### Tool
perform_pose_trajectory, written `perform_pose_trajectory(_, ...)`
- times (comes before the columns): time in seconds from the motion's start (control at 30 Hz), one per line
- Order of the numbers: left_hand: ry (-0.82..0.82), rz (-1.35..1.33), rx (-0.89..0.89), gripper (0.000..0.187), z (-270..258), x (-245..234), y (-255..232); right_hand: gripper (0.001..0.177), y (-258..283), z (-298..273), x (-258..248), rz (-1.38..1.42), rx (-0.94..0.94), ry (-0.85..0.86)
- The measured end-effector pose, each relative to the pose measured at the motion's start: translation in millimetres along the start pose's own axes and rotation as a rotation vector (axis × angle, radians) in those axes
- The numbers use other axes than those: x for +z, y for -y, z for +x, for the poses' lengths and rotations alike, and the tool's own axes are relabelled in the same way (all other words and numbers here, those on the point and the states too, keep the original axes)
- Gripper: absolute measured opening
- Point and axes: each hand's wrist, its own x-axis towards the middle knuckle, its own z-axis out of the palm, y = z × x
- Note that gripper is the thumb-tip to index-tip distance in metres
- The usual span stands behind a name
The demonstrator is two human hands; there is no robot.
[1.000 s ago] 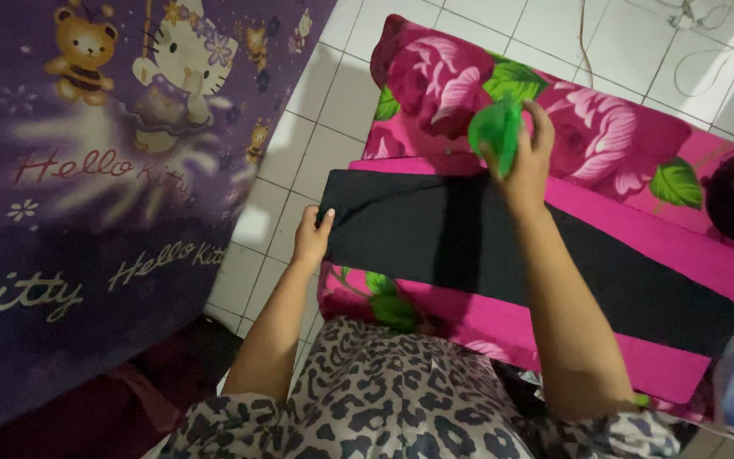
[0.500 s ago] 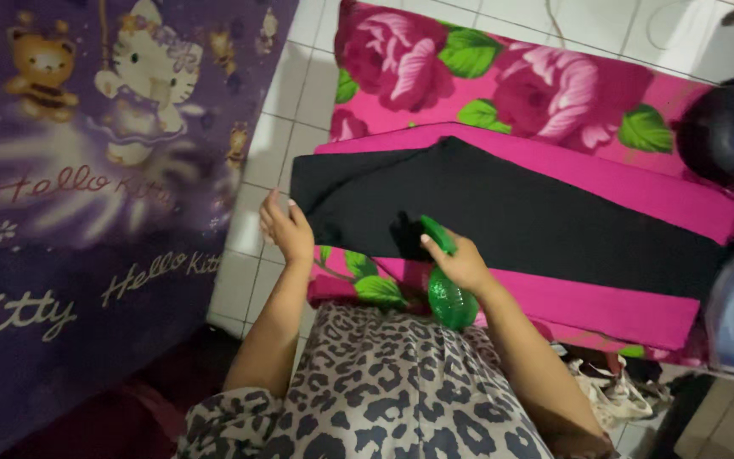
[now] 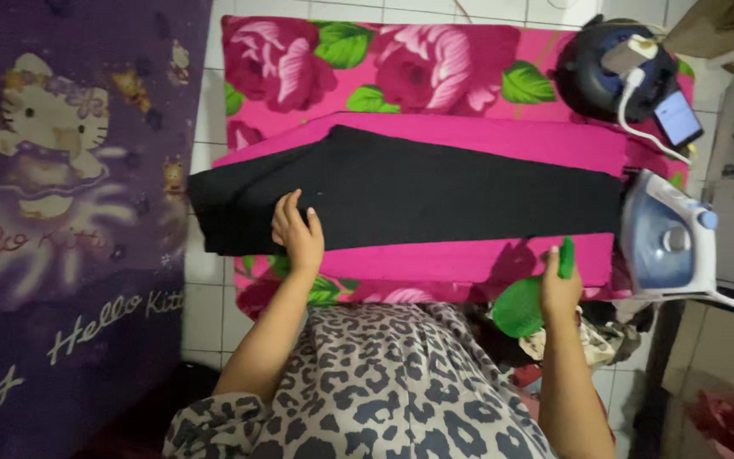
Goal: The person spreads a pair of black pants on an ironing board, sprays them with water from a green bottle, irons both legs with a steam iron, and then folds the pants into a rectangular shape.
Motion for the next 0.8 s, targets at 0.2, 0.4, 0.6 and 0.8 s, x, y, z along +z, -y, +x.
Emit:
perform_pose_trajectory(0.2, 0.211, 0.026, 0.091, 0.045, -34.4, 44.6, -38.2, 0.052, 28.7, 2.5, 25.0, -0.076, -0.160, 0.298)
perform_pose_trajectory(0.4, 0.557, 0.224, 0.445, 0.059, -64.3, 76.7, -71.3, 0.051, 109.3, 72.3, 56.9, 0.207, -0.501, -0.001)
perform_pose_trajectory(0.6, 0.653, 0.285, 0.511, 0.068, -89.3, 95.2, -112.0, 0.066, 152.7, 204.5, 108.6, 0.361, -0.695, -0.071)
perform_pose_trajectory(0.8, 0.670, 0.273, 0.488, 0.068, -94.9, 97.4, -126.2, 0.074, 131.2, 286.4, 146.6, 0.261, -0.616, -0.014)
